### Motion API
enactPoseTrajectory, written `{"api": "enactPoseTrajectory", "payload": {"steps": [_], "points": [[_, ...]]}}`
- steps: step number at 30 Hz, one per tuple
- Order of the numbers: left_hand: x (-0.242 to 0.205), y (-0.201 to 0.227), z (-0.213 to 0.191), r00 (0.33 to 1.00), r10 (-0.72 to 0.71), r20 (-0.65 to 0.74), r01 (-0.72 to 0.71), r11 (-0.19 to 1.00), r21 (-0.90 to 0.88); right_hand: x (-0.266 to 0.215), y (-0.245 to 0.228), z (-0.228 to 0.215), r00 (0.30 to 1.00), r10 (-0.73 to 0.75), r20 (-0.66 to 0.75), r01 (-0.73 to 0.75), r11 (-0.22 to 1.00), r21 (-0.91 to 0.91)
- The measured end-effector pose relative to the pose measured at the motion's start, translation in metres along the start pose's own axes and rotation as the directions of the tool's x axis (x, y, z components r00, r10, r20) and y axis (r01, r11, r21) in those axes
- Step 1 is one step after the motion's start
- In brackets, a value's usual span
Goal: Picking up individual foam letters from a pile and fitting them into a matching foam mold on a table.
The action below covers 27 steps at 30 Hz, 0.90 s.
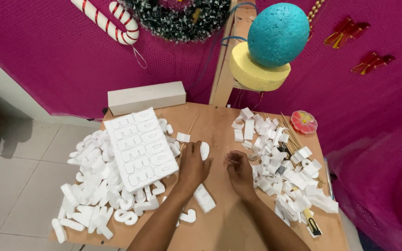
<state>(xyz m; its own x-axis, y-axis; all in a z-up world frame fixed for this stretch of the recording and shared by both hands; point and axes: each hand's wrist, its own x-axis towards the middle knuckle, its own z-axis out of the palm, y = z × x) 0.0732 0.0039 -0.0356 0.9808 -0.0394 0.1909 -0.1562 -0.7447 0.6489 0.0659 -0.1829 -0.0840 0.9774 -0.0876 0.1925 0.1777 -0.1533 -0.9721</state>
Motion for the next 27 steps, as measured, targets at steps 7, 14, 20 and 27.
{"api": "enactPoseTrajectory", "payload": {"steps": [7, 14, 20, 27], "points": [[-0.001, -0.002, -0.006, 0.976, 0.069, 0.205, -0.053, 0.995, -0.082, -0.001, -0.012, -0.003, 0.998, -0.017, -0.054, 0.007, 0.982, -0.187], [0.015, -0.013, 0.012, 0.965, 0.104, 0.241, -0.041, 0.967, -0.253, 0.011, -0.017, -0.001, 1.000, -0.021, 0.011, 0.023, 0.922, -0.386], [0.018, -0.010, 0.003, 0.962, 0.054, 0.269, 0.021, 0.963, -0.267, 0.023, -0.016, 0.001, 0.984, 0.079, 0.161, 0.025, 0.829, -0.559], [0.015, -0.006, -0.002, 0.982, 0.011, 0.187, 0.050, 0.947, -0.318, 0.037, 0.021, 0.000, 0.972, -0.068, 0.225, 0.195, 0.768, -0.610]]}}
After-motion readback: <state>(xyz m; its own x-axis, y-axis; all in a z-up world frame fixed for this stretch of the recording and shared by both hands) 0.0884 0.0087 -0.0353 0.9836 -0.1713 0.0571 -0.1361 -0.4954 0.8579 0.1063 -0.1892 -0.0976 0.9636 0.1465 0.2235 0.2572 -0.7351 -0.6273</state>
